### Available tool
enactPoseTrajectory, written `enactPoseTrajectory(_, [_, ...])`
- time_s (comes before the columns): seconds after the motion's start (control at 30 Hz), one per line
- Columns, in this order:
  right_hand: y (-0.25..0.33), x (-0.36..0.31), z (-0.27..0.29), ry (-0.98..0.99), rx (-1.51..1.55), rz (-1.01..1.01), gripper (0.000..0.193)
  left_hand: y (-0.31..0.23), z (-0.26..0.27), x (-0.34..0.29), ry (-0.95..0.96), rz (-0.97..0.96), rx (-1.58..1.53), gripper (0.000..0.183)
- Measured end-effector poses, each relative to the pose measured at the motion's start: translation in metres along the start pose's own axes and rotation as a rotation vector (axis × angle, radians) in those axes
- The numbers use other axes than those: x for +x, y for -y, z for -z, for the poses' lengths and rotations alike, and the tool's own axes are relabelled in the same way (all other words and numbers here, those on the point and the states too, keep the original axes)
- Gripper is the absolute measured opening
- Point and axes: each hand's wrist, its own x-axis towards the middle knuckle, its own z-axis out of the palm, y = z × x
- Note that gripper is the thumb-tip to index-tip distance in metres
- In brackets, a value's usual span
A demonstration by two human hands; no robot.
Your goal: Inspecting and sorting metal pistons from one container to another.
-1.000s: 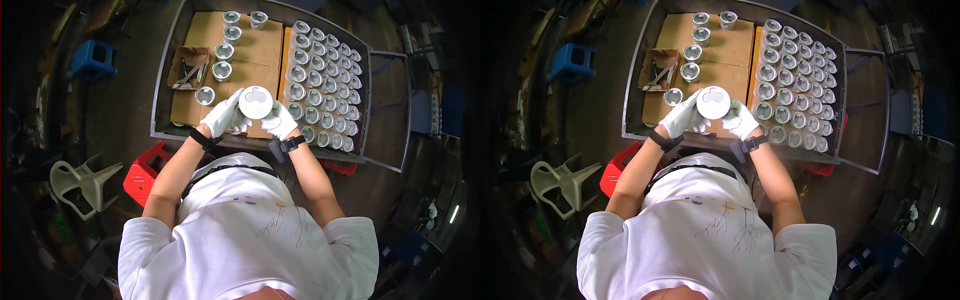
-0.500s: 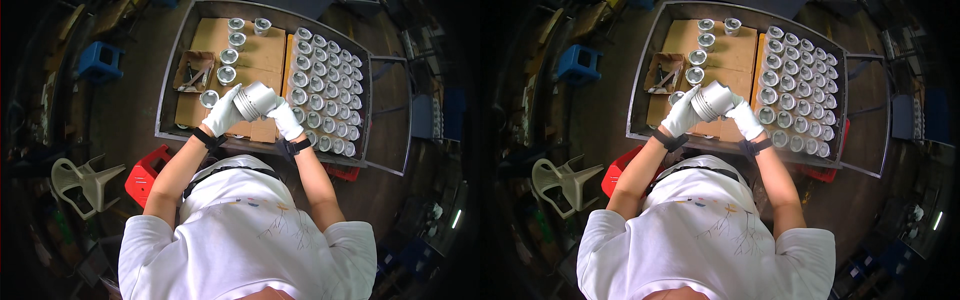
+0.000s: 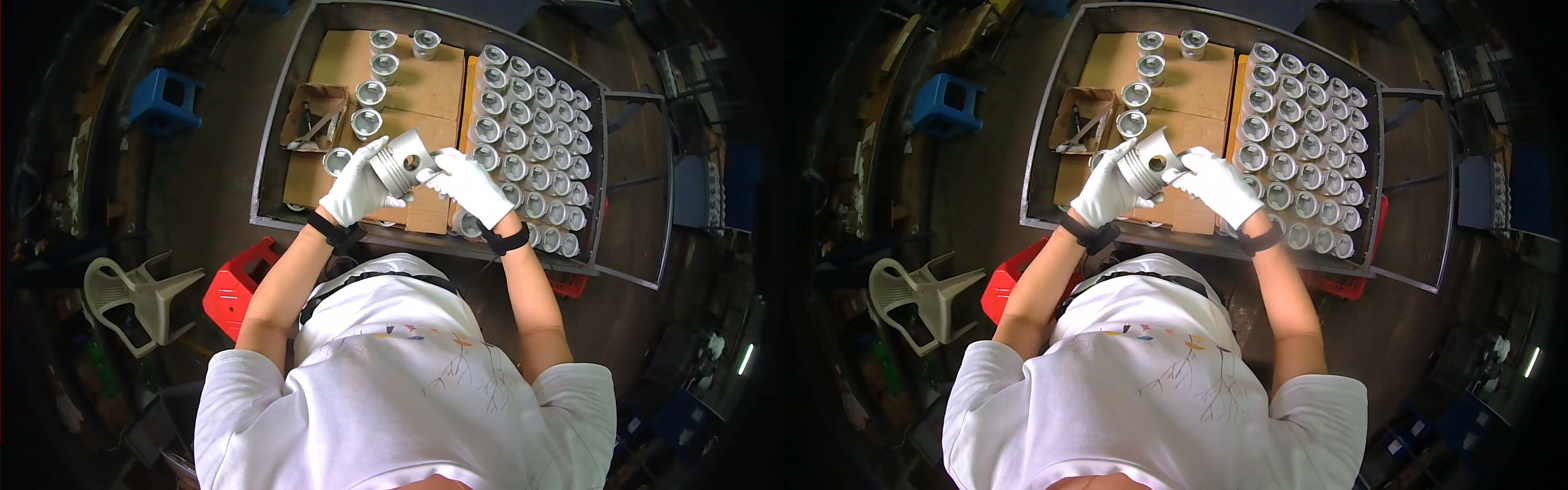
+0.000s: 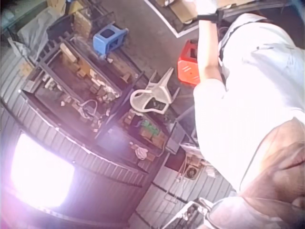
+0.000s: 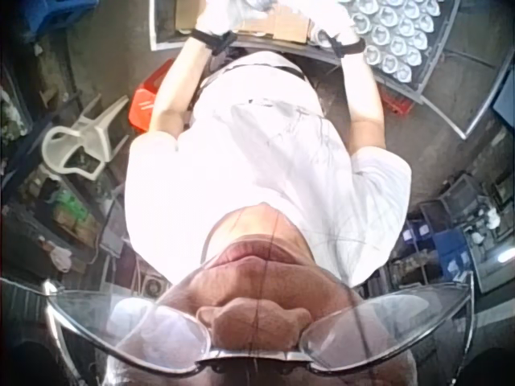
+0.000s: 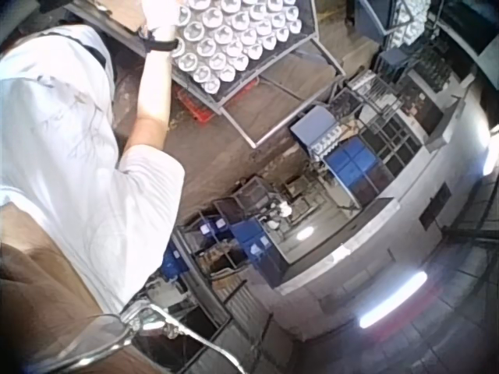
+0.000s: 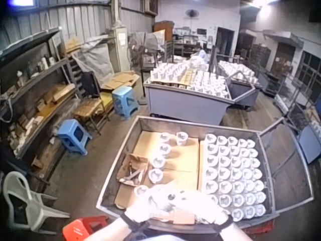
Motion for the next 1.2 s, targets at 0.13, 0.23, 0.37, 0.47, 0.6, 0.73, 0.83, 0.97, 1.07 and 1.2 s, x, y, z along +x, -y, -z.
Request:
enactPoseTrajectory(0.13, [-0.010,0.001,0.005,-0.053,-0.211,0.150,0.026,0.000,-0.002,0.002,0.026,0.082,-0.029,0.050])
enactPoseTrajectory(0.23, [-0.004,0.010,0.006,-0.041,-0.246,-0.036,0.031,0.003,0.000,0.008,-0.011,0.063,0.024,0.051])
enactPoseTrajectory(0.37, [0.003,0.021,0.005,-0.021,0.110,-0.160,0.039,0.011,0.013,0.017,-0.106,0.063,0.129,0.050])
enactPoseTrajectory(0.47, [0.017,0.027,0.008,-0.038,0.341,-0.519,0.046,0.014,0.005,0.013,-0.172,0.038,0.171,0.048])
enactPoseTrajectory(0.6, [0.007,0.035,0.008,-0.027,0.460,-0.539,0.049,0.010,0.008,0.014,-0.132,0.055,0.132,0.045])
enactPoseTrajectory(0.73, [0.034,0.030,0.012,-0.208,0.422,-0.396,0.050,0.001,0.000,0.005,-0.031,0.086,-0.042,0.044])
enactPoseTrajectory(0.83, [0.043,0.021,0.026,-0.246,0.398,-0.280,0.049,-0.003,0.008,0.004,-0.005,0.035,-0.050,0.052])
enactPoseTrajectory(0.97, [0.037,0.005,0.026,-0.330,0.342,-0.320,0.046,-0.003,0.019,0.008,0.111,-0.140,0.025,0.037])
enactPoseTrajectory(1.07, [0.034,-0.003,0.020,-0.317,0.358,-0.370,0.044,-0.002,0.027,0.013,0.161,-0.078,-0.191,0.039])
enactPoseTrajectory(1.2, [0.034,-0.011,0.013,-0.297,0.386,-0.395,0.042,0.000,0.035,0.017,0.207,-0.099,-0.285,0.044])
